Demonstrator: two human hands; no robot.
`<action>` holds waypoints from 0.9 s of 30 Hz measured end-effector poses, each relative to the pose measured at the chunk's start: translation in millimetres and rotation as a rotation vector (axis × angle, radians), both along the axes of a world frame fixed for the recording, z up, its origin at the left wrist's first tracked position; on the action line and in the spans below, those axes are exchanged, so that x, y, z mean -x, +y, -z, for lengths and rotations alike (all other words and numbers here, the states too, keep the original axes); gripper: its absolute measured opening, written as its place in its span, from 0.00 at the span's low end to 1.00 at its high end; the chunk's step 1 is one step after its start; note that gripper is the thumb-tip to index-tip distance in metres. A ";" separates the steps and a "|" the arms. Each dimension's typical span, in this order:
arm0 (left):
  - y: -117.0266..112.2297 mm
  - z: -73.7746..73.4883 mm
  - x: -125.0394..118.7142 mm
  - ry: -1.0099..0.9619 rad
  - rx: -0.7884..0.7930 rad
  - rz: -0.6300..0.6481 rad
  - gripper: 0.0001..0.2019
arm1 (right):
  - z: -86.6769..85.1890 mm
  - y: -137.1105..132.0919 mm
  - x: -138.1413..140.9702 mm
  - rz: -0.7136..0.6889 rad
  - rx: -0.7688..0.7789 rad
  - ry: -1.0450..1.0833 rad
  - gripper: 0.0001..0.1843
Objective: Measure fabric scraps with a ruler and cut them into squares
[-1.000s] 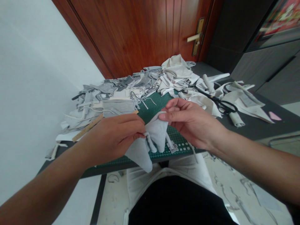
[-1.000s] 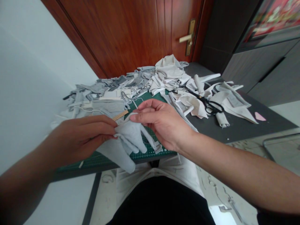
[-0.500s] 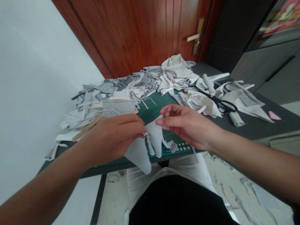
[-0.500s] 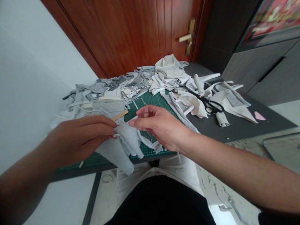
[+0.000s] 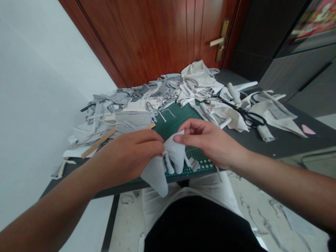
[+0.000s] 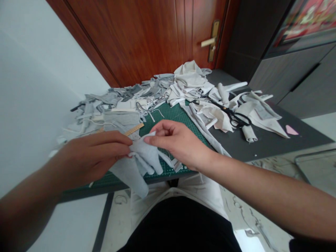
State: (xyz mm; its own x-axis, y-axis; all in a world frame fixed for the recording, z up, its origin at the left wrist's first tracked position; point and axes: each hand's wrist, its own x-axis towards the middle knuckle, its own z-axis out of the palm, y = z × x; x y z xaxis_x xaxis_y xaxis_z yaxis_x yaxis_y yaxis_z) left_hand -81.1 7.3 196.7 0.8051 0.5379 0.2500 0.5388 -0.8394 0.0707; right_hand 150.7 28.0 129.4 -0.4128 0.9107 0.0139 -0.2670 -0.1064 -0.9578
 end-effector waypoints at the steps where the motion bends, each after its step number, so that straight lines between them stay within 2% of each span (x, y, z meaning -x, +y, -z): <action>1: 0.1 0.3 0.0 0.004 0.005 -0.007 0.13 | -0.6 -0.1 -0.6 0.027 -0.050 -0.003 0.20; 4: -0.1 1.0 -0.5 0.004 0.022 -0.022 0.13 | -1.7 -0.9 -2.8 0.056 -0.141 -0.011 0.19; 11: -1.0 1.1 -2.5 -0.036 0.031 -0.018 0.11 | -3.1 -2.7 -3.8 0.067 -0.206 0.005 0.12; 17: 2.2 2.3 1.2 -0.034 0.074 -0.098 0.10 | -5.8 -0.3 -6.6 0.045 -0.182 -0.011 0.17; 23: -0.4 -4.3 -4.6 -0.134 0.116 -0.139 0.06 | -15.8 -2.6 -10.4 0.195 -0.386 -0.181 0.11; 27: -4.9 -10.5 -12.9 -0.211 0.137 -0.145 0.06 | -27.6 -8.1 -3.7 0.199 -0.470 -0.235 0.06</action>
State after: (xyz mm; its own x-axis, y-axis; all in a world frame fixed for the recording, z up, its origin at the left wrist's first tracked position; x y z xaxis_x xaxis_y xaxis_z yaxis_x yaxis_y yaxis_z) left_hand -68.2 2.4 207.2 0.6553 0.6838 0.3209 0.6136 -0.7296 0.3019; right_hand 154.4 19.9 157.0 -0.2748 0.8893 0.3655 -0.0122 0.3769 -0.9262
